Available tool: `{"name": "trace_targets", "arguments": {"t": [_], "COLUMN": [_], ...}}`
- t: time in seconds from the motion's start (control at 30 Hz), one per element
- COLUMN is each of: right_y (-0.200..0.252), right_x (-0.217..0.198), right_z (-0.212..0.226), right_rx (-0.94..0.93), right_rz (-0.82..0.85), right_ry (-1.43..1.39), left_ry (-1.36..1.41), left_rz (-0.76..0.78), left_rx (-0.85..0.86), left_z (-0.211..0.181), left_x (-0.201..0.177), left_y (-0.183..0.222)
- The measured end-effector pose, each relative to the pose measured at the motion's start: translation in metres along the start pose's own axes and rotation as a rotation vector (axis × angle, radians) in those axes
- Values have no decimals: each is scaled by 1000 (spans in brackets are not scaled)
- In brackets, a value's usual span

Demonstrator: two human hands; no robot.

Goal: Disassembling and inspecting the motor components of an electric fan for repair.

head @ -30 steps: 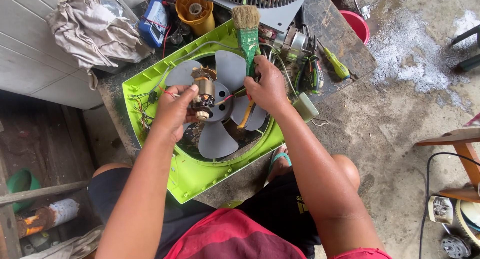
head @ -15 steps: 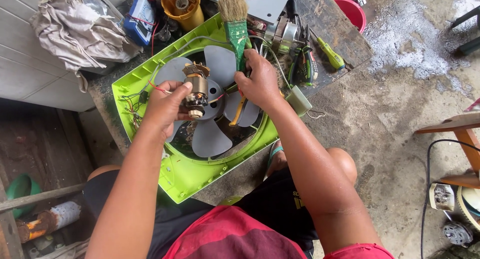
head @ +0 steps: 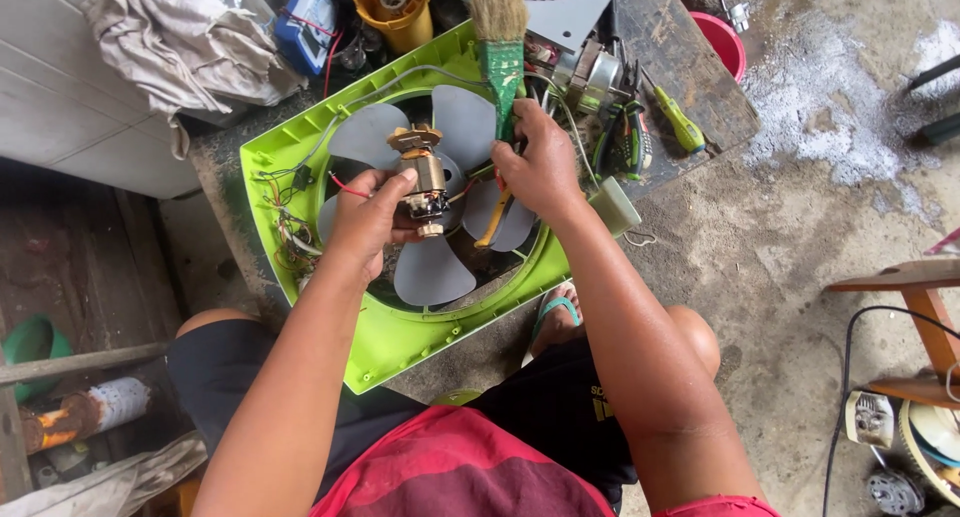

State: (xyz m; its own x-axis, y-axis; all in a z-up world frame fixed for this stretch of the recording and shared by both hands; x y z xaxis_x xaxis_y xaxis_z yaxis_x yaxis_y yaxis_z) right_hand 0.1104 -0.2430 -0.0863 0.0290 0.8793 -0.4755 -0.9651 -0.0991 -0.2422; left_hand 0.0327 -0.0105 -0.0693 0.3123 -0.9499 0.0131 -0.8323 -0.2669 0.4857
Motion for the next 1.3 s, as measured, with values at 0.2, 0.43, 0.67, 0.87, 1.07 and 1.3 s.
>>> {"name": "trace_targets", "arguments": {"t": [0.2,0.43,0.67,0.87,1.07,1.3], "right_y": [-3,-4,-3,3,1,0], "right_x": [0,2,2,3,12,25], "right_z": [-3,-5,-3,12,13,-13], "right_rx": [11,-2,-12,-10,-130,-148], "right_rz": [-21,-23,-33,-11,37,70], "right_ry": [-38,-8,2,66,189,268], "left_ry": [78,135,153,164,167,151], "left_rz": [-13,-29,-32,-47,-55,-47], "left_rx": [-13,2,19,35,57,64], "left_z": [5,-1,-1,6,6,4], "left_x": [3,7,9,7,8,6], "left_y": [-9,4,8,6,6,9]}}
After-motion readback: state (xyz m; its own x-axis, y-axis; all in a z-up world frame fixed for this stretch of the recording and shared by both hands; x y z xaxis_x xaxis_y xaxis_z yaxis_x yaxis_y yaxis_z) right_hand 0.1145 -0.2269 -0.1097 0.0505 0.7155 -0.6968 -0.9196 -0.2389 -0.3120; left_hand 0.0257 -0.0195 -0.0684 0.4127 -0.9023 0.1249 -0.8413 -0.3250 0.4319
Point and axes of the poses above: each hand's wrist, its own y-axis away from the middle knuckle, its own x-axis out of the palm, z = x × y, the point moved 4 cm from there along -y, towards the middle knuckle
